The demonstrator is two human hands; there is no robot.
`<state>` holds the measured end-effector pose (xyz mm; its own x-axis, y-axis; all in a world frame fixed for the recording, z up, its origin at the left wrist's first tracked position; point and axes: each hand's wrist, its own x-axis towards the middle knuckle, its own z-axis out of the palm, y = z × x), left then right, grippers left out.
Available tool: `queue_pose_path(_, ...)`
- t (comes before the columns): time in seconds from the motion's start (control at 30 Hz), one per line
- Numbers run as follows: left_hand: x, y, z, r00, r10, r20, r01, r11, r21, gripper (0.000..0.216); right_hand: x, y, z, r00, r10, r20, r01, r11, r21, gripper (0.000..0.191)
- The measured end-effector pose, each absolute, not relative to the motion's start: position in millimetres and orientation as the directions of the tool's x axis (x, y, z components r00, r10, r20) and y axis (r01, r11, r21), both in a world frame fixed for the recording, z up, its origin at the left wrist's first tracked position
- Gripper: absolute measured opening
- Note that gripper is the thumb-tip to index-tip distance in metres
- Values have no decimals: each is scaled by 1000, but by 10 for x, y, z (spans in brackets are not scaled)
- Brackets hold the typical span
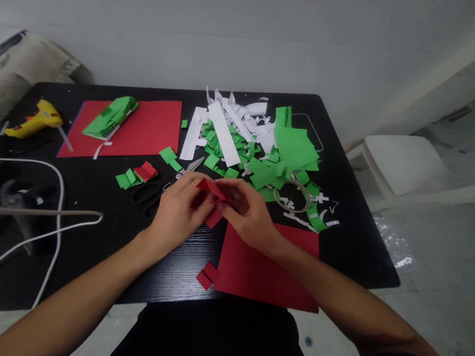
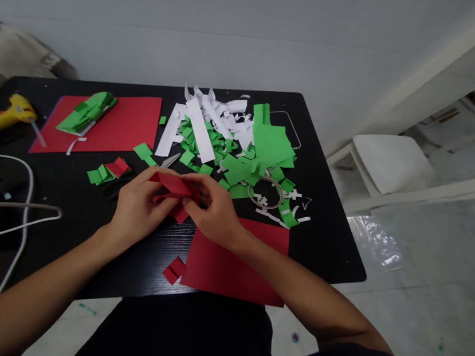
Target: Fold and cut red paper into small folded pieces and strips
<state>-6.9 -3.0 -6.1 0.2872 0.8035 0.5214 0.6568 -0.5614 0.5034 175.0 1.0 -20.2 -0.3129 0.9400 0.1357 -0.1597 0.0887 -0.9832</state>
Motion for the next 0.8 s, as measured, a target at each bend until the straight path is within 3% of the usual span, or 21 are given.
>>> queue_pose_path(0.27, -60, -35, -43, 289, 798, 529, 657, -567, 497, 11, 1772, 15, -289, -285, 934, 214, 38, 234, -971, 37)
queue_pose_path(0.8, -13, -43, -4, 280, 812, 512, 632, -557, 539, 9, 1781, 24, -323, -218, 958, 186, 87, 209, -974, 30)
